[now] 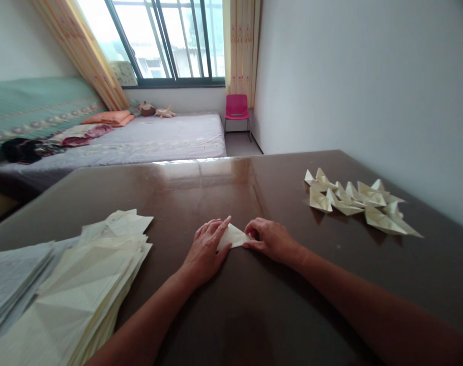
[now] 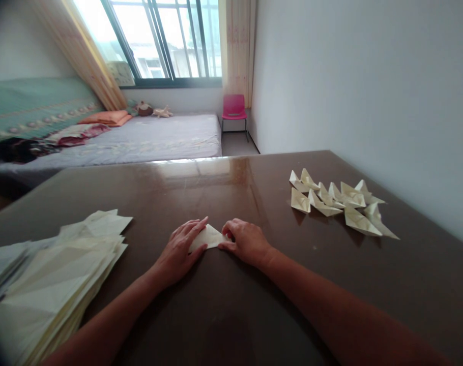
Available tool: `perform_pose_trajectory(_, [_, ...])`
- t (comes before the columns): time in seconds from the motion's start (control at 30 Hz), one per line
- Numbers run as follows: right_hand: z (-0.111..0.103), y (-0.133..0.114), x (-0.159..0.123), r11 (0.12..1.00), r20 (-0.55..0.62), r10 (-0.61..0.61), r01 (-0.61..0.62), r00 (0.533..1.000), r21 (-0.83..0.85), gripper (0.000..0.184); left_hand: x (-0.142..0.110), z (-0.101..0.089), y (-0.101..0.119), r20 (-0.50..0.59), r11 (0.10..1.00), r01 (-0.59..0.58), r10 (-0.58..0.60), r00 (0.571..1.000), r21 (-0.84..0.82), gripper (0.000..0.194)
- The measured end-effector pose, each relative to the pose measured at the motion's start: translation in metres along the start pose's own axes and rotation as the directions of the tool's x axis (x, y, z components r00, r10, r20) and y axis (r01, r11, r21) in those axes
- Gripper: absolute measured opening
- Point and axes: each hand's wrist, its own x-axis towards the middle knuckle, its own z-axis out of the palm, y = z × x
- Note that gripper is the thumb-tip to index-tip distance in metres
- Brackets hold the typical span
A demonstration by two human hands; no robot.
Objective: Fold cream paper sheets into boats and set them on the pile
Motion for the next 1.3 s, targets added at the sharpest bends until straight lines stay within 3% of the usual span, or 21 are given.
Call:
perform_pose_trajectory(0.23, [0.001, -0.001, 0.000, 0.998, 0.025, -0.061, 0.061, 0.998, 0.024, 0.022, -0.002, 0.003, 0.000, -0.001, 0.998, 0.025, -0.025, 1.000, 0.049, 0.063])
perform_pose_trajectory(0.43, [0.000, 0.001, -0.001, 0.989, 0.052, -0.139, 0.137, 0.989, 0.055, 0.023, -0.002, -0.004, 0.004, 0.051, 0.999, -0.020, 0.019, 0.999, 0.027, 0.060])
perform_pose_trajectory(0.6, [-0.003, -0.001, -0.002, 0.992, 0.039, -0.109, 0.107, 0.993, 0.064, 0.022, -0.002, -0.006, 0.007, 0.022, 0.990, 0.034, -0.031, 0.999, -0.136, 0.068])
perform_pose_trajectory(0.7, [-0.001, -0.001, -0.001, 0.991, 0.021, -0.090, 0.088, 0.996, 0.097, 0.018, -0.003, -0.004, 0.009, -0.013, 0.978, 0.045, -0.049, 0.999, -0.205, 0.063])
perform_pose_trajectory(0.93, [0.009, 0.004, 0.002, 0.959, 0.008, -0.133, 0.126, 0.991, 0.255, 0.015, -0.005, -0.001, 0.009, -0.092, 0.965, 0.029, -0.055, 0.994, -0.259, 0.053])
perform_pose_trajectory(1.1, [0.003, 0.000, 0.000, 0.948, -0.021, -0.195, 0.194, 0.981, 0.252, 0.010, -0.005, -0.001, 0.009, -0.141, 0.963, -0.014, -0.025, 0.990, -0.267, 0.049])
perform_pose_trajectory(1.2, [-0.001, 0.002, 0.003, 0.942, -0.064, -0.112, 0.127, 0.992, 0.311, 0.007, -0.002, -0.004, 0.007, -0.258, 0.970, 0.025, -0.089, 0.962, -0.241, 0.048])
perform_pose_trajectory(1.3, [-0.003, 0.006, 0.008, 0.895, -0.090, 0.036, 0.008, 0.995, 0.445, 0.008, 0.002, -0.006, 0.003, -0.377, 0.938, 0.114, -0.240, 0.894, -0.328, 0.050])
